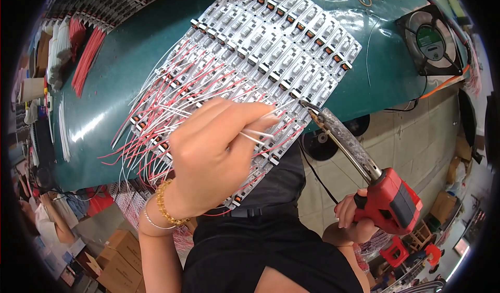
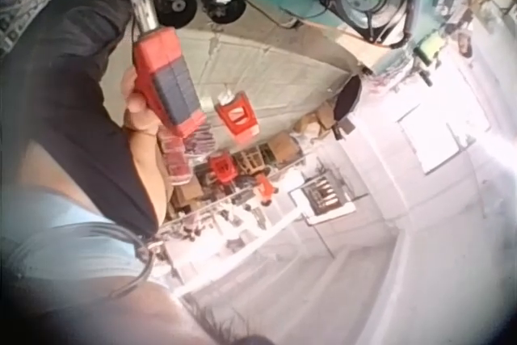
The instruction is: The person solders white wires onto circuit boards using a soldering tool, picks up red wires from the table, and solders the red wires onto the circuit boards.
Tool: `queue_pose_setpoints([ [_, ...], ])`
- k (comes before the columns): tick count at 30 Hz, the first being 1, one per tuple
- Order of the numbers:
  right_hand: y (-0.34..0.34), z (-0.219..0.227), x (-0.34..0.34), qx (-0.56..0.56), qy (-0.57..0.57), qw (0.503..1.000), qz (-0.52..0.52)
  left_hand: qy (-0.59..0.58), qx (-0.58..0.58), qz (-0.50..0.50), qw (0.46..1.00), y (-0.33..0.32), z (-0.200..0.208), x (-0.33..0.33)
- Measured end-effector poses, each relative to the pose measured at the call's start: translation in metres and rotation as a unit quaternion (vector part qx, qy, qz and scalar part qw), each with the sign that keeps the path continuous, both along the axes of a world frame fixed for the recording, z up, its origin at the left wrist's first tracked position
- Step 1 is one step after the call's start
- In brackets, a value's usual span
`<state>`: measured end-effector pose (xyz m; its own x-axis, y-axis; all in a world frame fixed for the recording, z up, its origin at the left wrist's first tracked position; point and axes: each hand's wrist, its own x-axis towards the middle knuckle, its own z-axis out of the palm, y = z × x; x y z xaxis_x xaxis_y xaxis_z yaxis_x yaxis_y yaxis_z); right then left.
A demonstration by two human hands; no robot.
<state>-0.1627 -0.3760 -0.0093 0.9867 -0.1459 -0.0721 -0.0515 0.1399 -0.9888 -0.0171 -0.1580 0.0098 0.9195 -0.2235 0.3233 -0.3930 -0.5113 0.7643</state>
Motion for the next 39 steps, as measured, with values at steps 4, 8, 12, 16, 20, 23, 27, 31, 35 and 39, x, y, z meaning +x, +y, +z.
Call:
queue_pose_setpoints([
  [4,-0.004,-0.002,-0.004,-0.001,0.003,1.000,0.020,0.050,0.041,0.001,0.998,-0.004,-0.009,-0.007],
  [8,-0.008,-0.007,-0.011,-0.006,0.012,0.999,0.039,0.034,0.108,-0.008,0.994,-0.006,-0.008,-0.003],
  [12,-0.010,-0.008,-0.013,-0.019,0.043,0.998,0.037,0.027,0.086,-0.007,0.996,-0.008,-0.018,-0.004],
  [16,0.002,-0.009,-0.009,0.067,0.058,0.994,-0.069,0.008,0.105,-0.001,0.994,-0.007,-0.019,-0.004],
  [20,-0.010,-0.027,-0.031,-0.073,0.017,0.990,-0.116,0.009,0.110,-0.006,0.994,-0.011,-0.018,-0.002],
  [23,-0.012,-0.043,-0.035,-0.109,-0.020,0.983,-0.145,0.005,0.113,0.001,0.994,-0.007,-0.019,-0.004],
  [27,-0.013,-0.010,-0.012,-0.056,-0.008,0.998,0.035,-0.007,0.110,-0.008,0.994,-0.012,-0.020,-0.001],
  [31,-0.013,-0.009,-0.010,-0.021,0.005,0.998,0.057,-0.003,0.113,-0.006,0.994,-0.011,-0.019,-0.002],
  [35,-0.012,-0.011,-0.004,0.017,-0.002,0.997,0.076,-0.004,0.131,-0.012,0.991,-0.007,-0.020,-0.004],
  [39,-0.013,-0.010,-0.008,0.017,0.000,0.999,0.051,0.031,0.056,-0.025,0.998,-0.010,-0.016,-0.002],
])
